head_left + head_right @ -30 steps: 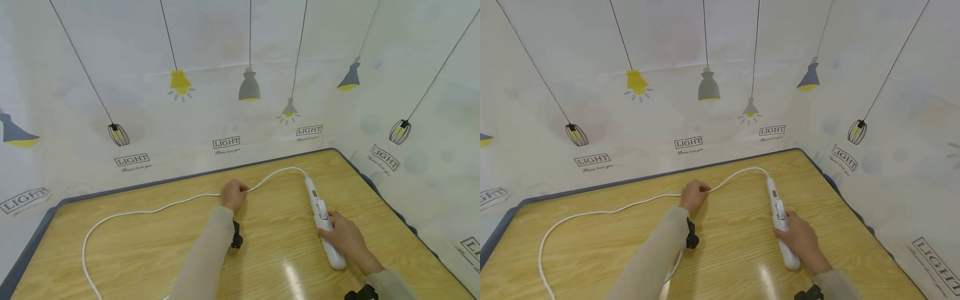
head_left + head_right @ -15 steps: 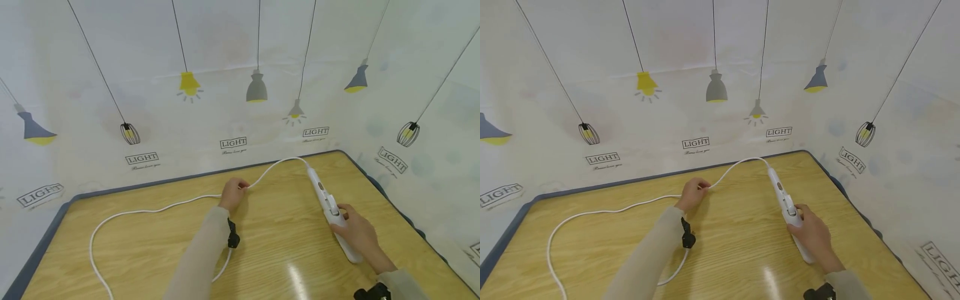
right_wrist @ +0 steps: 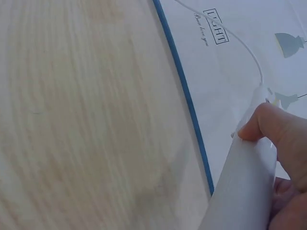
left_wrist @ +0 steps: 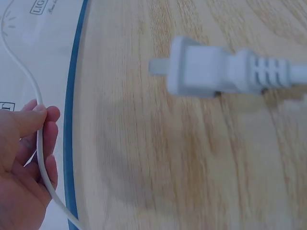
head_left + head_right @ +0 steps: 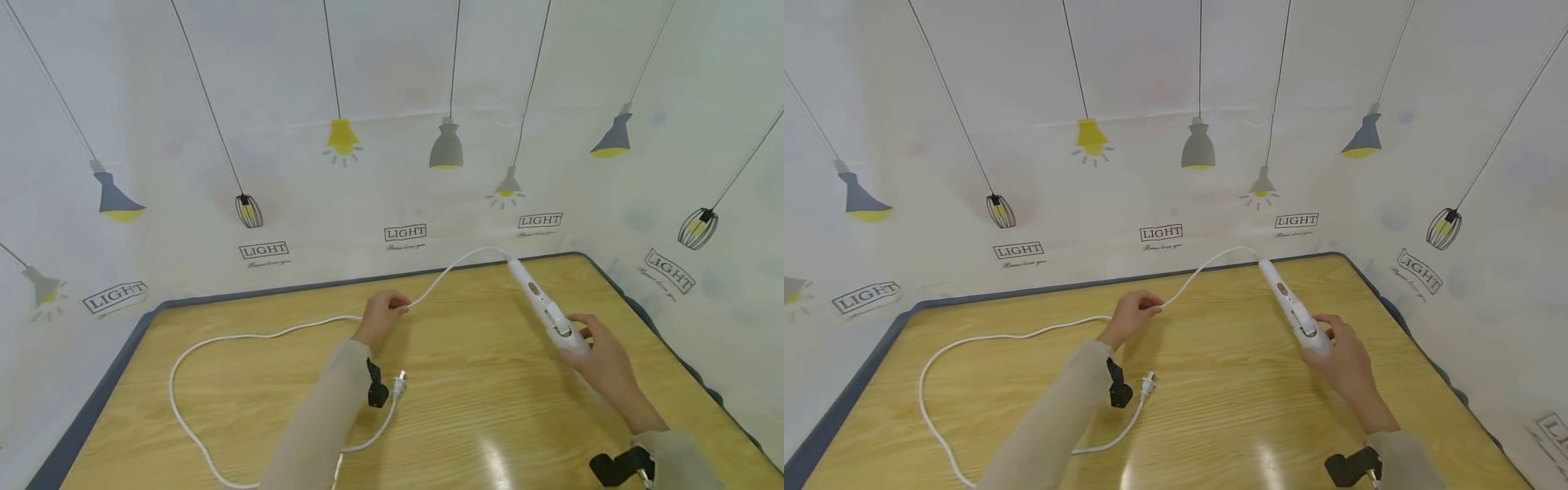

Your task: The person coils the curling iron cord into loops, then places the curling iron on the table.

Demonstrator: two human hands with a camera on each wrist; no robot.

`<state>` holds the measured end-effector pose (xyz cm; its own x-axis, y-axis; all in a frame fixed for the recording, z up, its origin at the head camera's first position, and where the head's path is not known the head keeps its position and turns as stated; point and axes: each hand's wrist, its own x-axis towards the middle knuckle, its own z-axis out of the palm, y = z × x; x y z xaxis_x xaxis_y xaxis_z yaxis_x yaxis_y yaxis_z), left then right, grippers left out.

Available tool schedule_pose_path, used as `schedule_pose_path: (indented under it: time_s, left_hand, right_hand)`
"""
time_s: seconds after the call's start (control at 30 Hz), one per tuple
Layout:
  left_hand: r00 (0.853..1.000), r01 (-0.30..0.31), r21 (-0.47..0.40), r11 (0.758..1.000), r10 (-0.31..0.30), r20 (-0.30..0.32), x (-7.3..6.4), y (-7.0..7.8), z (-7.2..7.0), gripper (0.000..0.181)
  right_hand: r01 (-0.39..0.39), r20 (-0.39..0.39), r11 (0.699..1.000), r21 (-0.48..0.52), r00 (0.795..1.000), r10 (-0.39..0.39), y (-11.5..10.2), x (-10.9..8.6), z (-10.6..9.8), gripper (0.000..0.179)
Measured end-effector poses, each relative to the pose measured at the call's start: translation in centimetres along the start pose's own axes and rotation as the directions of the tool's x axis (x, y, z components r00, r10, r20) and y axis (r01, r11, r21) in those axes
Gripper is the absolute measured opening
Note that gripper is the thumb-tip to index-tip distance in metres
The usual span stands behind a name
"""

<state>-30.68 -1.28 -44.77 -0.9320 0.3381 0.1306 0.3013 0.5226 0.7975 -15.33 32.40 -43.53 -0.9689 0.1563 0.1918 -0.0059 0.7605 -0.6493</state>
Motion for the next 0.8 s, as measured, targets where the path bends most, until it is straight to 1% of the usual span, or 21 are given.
schedule_pose_path:
  time_s: [0.1,0.2,0.3,0.53,0.63,0.73,0.8]
  left_hand:
    - [0.999,0.024,-0.037,0.999,-0.022,0.048,-0.7,0.2,-0.7,0.012]
    - [0.996,0.032,-0.073,0.997,-0.025,0.09,-1.3,0.1,-1.3,0.013]
    - [0.993,0.013,-0.085,0.996,-0.003,0.116,-1.9,0.1,-1.8,0.014]
    - [0.987,-0.038,-0.103,0.994,0.054,0.151,-3.5,0.2,-2.7,0.015]
    - [0.982,-0.04,-0.135,0.99,0.064,0.177,-4.3,0.2,-3.2,0.015]
    - [0.977,-0.019,-0.176,0.984,0.056,0.207,-5.1,0.0,-3.5,0.014]
    - [0.972,-0.011,-0.198,0.98,0.058,0.23,-5.9,0.7,-4.2,0.015]
  right_hand:
    - [0.038,0.018,0.998,0.056,0.999,-0.039,-0.4,0.7,-0.6,0.059]
    - [0.07,0.04,0.994,0.081,0.997,-0.073,-0.9,1.5,-1.0,0.059]
    - [0.094,0.055,0.992,0.088,0.994,-0.099,-1.7,2.4,-1.3,0.058]
    - [0.13,0.073,0.985,0.112,0.988,-0.139,-3.6,4.5,-1.6,0.054]
    - [0.136,0.083,0.985,0.108,0.986,-0.145,-4.1,5.2,-1.5,0.054]
    - [0.15,0.086,0.983,0.104,0.984,-0.159,-4.6,5.7,-1.3,0.053]
    - [0.173,0.09,0.98,0.098,0.979,-0.182,-5.1,6.1,-1.3,0.051]
